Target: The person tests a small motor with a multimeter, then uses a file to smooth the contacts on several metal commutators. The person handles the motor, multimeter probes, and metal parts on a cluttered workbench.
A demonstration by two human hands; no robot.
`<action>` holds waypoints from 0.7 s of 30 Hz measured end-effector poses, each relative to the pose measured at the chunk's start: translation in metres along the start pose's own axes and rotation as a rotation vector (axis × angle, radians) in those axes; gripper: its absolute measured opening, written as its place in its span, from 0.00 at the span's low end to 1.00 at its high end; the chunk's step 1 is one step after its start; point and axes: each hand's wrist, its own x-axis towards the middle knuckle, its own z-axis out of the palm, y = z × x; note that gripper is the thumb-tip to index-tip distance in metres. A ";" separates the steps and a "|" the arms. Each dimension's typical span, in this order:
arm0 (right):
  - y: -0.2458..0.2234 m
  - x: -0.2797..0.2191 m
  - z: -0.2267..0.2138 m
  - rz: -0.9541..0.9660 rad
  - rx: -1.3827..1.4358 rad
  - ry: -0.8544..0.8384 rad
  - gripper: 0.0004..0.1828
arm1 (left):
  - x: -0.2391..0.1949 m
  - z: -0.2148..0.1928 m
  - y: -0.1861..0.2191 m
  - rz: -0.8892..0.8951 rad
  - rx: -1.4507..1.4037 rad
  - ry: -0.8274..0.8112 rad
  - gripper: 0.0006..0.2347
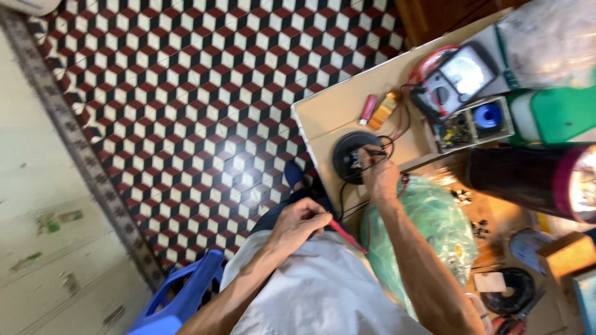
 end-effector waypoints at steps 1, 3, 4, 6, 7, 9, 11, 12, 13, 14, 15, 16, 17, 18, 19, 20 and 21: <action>0.002 0.004 0.003 -0.018 -0.054 0.008 0.15 | 0.003 0.002 0.001 -0.012 -0.019 0.002 0.06; 0.006 0.007 0.003 -0.055 -0.074 0.032 0.14 | 0.002 0.003 0.000 -0.038 -0.057 0.006 0.07; 0.006 0.006 0.003 -0.075 -0.041 0.049 0.14 | 0.003 0.005 -0.001 -0.050 -0.063 0.002 0.07; 0.005 0.003 0.005 -0.047 -0.023 0.026 0.14 | 0.002 0.004 -0.003 -0.083 -0.072 0.019 0.07; 0.003 0.002 0.004 -0.034 -0.008 0.007 0.14 | 0.002 0.004 -0.005 -0.076 -0.088 0.016 0.07; 0.001 0.001 0.001 -0.053 -0.033 0.004 0.14 | 0.005 0.006 -0.007 -0.065 -0.119 0.014 0.07; 0.001 0.000 0.000 -0.065 -0.048 0.000 0.14 | 0.004 0.006 -0.009 -0.067 -0.112 0.022 0.07; 0.001 0.000 0.000 -0.068 -0.049 0.000 0.14 | 0.003 0.006 -0.010 -0.069 -0.108 0.026 0.07; 0.001 0.001 0.001 -0.072 -0.051 -0.001 0.15 | 0.002 0.006 -0.011 -0.072 -0.100 0.030 0.07; 0.002 0.002 0.001 -0.072 -0.059 0.006 0.14 | 0.001 0.006 -0.011 -0.075 -0.091 0.034 0.07; 0.003 0.002 0.002 -0.073 -0.066 0.010 0.14 | 0.000 0.006 -0.011 -0.079 -0.084 0.040 0.07; 0.004 0.004 0.003 -0.074 -0.073 0.015 0.14 | 0.001 0.006 -0.011 -0.062 -0.079 0.034 0.07; 0.005 0.003 0.004 -0.039 0.008 0.014 0.14 | 0.001 0.007 -0.012 -0.052 -0.077 0.035 0.07; 0.007 0.004 0.003 -0.003 0.088 0.013 0.14 | 0.000 0.007 -0.013 -0.041 -0.075 0.035 0.08; 0.010 0.002 0.002 0.034 0.167 0.007 0.14 | -0.001 0.007 -0.016 -0.034 -0.089 0.031 0.08; 0.013 -0.002 0.000 0.048 0.313 -0.021 0.14 | -0.002 0.007 -0.019 -0.026 -0.103 0.028 0.07; 0.015 -0.002 -0.002 0.061 0.458 -0.045 0.14 | 0.000 0.006 -0.020 -0.012 -0.116 0.023 0.07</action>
